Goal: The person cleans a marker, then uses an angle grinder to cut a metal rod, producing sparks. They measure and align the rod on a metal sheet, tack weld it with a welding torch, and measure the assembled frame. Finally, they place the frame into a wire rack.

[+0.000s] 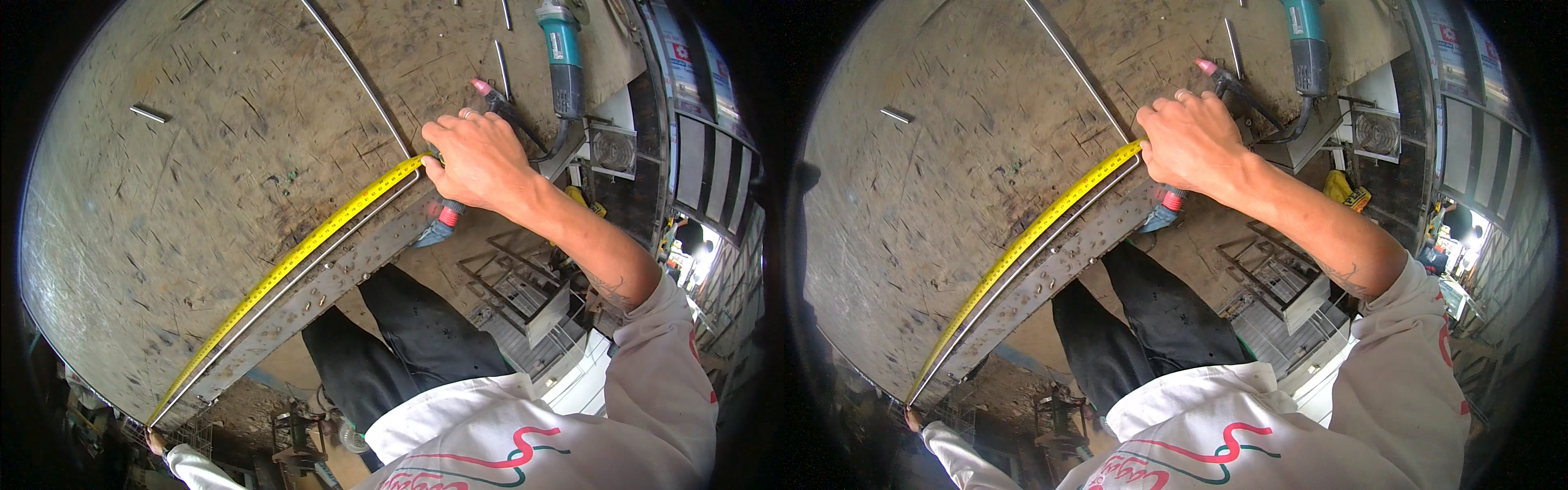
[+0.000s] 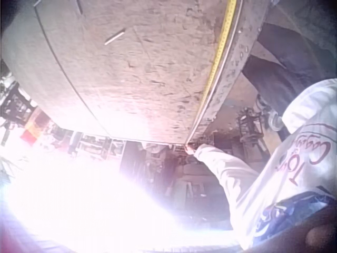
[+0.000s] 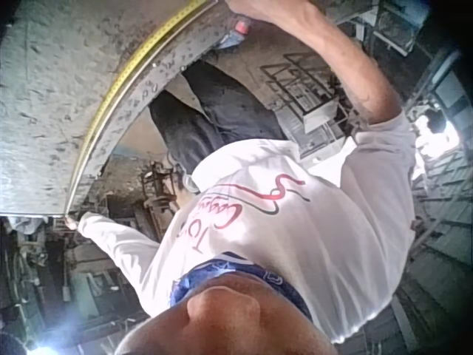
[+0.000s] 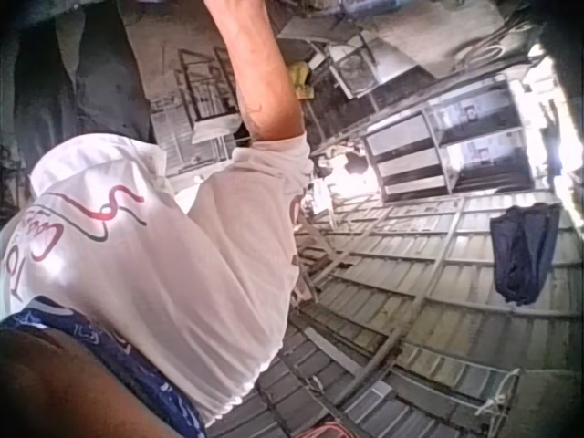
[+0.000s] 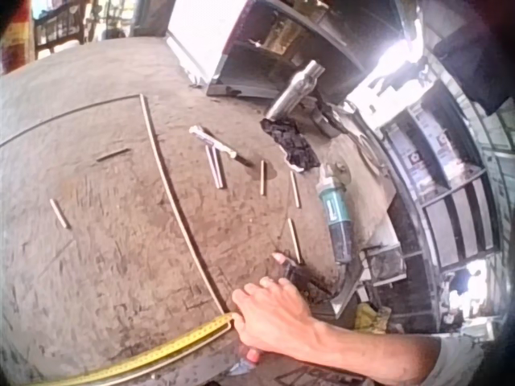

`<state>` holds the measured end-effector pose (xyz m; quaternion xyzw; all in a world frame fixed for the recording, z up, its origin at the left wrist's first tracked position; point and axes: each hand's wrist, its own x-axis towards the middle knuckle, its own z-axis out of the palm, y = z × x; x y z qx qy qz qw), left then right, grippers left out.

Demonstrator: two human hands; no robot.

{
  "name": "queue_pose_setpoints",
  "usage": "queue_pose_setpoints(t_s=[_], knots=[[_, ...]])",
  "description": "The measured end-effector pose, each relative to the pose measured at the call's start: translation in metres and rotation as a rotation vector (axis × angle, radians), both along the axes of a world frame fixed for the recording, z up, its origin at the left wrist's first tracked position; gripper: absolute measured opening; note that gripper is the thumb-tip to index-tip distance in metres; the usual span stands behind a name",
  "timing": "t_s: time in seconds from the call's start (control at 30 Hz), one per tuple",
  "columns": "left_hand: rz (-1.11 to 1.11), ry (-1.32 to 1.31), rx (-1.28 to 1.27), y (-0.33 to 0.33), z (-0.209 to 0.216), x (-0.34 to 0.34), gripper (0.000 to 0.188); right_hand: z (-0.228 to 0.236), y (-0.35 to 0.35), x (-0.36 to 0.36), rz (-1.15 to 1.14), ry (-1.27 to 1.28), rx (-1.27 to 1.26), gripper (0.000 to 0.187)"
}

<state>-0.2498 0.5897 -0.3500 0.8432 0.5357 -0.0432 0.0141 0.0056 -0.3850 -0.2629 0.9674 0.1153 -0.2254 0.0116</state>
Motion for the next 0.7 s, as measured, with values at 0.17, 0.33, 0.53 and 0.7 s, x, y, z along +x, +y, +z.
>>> queue_pose_setpoints(t_s=[0.17, 0.33, 0.53, 0.7], knots=[[0.020, -0.048, 0.005, -0.004, -0.005, -0.002, 0.048, -0.003, -0.002, -0.001, 0.021, -0.067, 0.019, 0.026], [0.030, -0.066, -0.003, -0.005, -0.009, 0.001, 0.042, -0.004, -0.002, 0.001, -0.006, -0.030, 0.022, 0.025], [0.048, -0.082, -0.021, -0.004, -0.006, -0.003, 0.036, -0.002, -0.001, 0.002, -0.002, -0.029, 0.033, 0.025], [0.063, -0.148, -0.051, -0.006, 0.012, -0.012, 0.031, 0.010, -0.011, 0.008, 0.080, 0.077, 0.146, 0.034]])
